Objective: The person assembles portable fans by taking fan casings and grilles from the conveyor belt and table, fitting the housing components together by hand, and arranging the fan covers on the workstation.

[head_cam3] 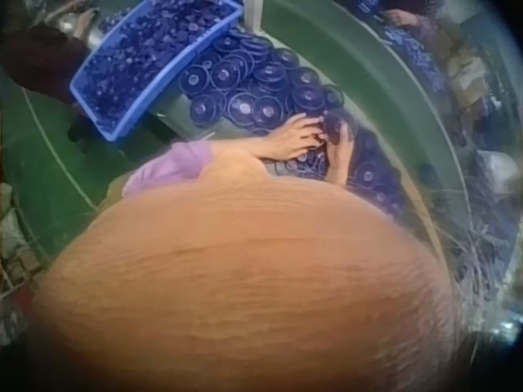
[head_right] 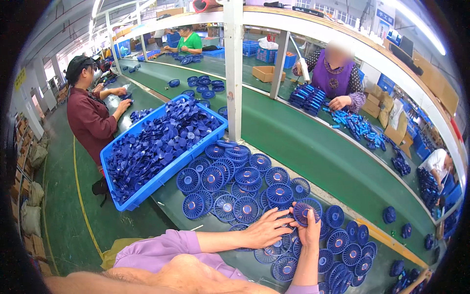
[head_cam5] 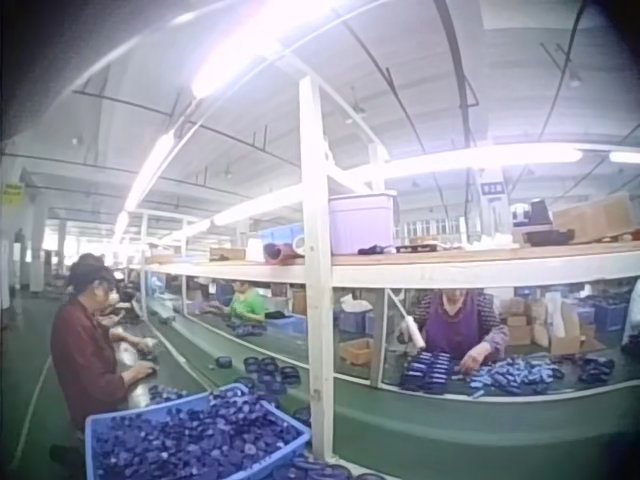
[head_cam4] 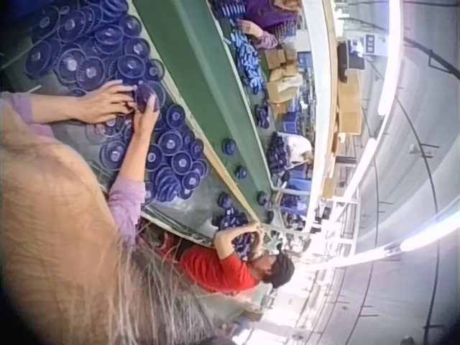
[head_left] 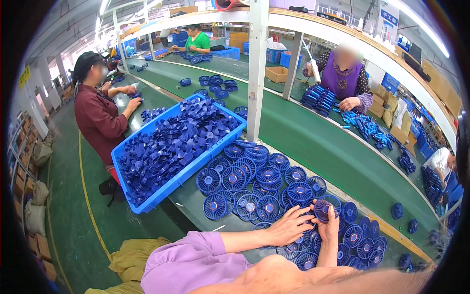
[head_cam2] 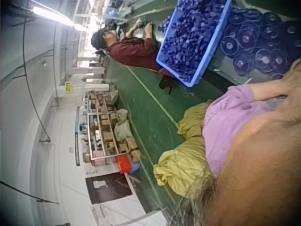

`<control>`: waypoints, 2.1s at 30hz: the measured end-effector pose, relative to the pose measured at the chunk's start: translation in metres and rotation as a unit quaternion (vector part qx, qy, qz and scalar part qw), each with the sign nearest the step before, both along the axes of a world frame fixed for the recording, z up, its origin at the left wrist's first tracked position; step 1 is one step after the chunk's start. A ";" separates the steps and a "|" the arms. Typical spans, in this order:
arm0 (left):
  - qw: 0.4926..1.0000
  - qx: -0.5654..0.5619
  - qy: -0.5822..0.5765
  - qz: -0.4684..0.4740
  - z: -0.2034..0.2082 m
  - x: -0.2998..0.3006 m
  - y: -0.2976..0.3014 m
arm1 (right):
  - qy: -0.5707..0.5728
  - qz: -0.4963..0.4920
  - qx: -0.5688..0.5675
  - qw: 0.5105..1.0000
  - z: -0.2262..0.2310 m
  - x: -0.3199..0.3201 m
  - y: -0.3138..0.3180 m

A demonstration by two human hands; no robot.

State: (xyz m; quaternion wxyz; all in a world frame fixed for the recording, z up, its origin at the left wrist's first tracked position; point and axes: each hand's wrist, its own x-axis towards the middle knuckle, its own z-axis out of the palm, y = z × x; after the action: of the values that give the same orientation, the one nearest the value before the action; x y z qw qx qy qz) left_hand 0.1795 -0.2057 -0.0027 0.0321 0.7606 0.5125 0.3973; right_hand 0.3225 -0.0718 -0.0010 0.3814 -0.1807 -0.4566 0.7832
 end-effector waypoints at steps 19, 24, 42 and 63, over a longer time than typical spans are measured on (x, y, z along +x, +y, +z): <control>1.000 -0.006 0.004 0.000 -0.004 0.000 0.001 | -0.003 -0.003 -0.002 1.000 -0.002 -0.001 0.000; 1.000 -0.009 0.002 -0.001 -0.002 0.000 0.000 | 0.001 0.001 0.005 1.000 -0.002 0.000 0.000; 1.000 -0.013 -0.002 -0.007 -0.003 0.000 0.000 | -0.006 -0.003 0.005 1.000 0.001 -0.001 -0.001; 1.000 -0.016 0.003 -0.005 0.000 0.000 -0.001 | -0.006 -0.004 0.000 1.000 -0.001 -0.001 -0.001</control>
State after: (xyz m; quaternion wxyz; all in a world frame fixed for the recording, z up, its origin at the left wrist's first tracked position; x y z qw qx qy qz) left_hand 0.1792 -0.2065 -0.0022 0.0446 0.7641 0.5148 0.3863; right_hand 0.3217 -0.0727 -0.0018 0.3817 -0.1872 -0.4581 0.7806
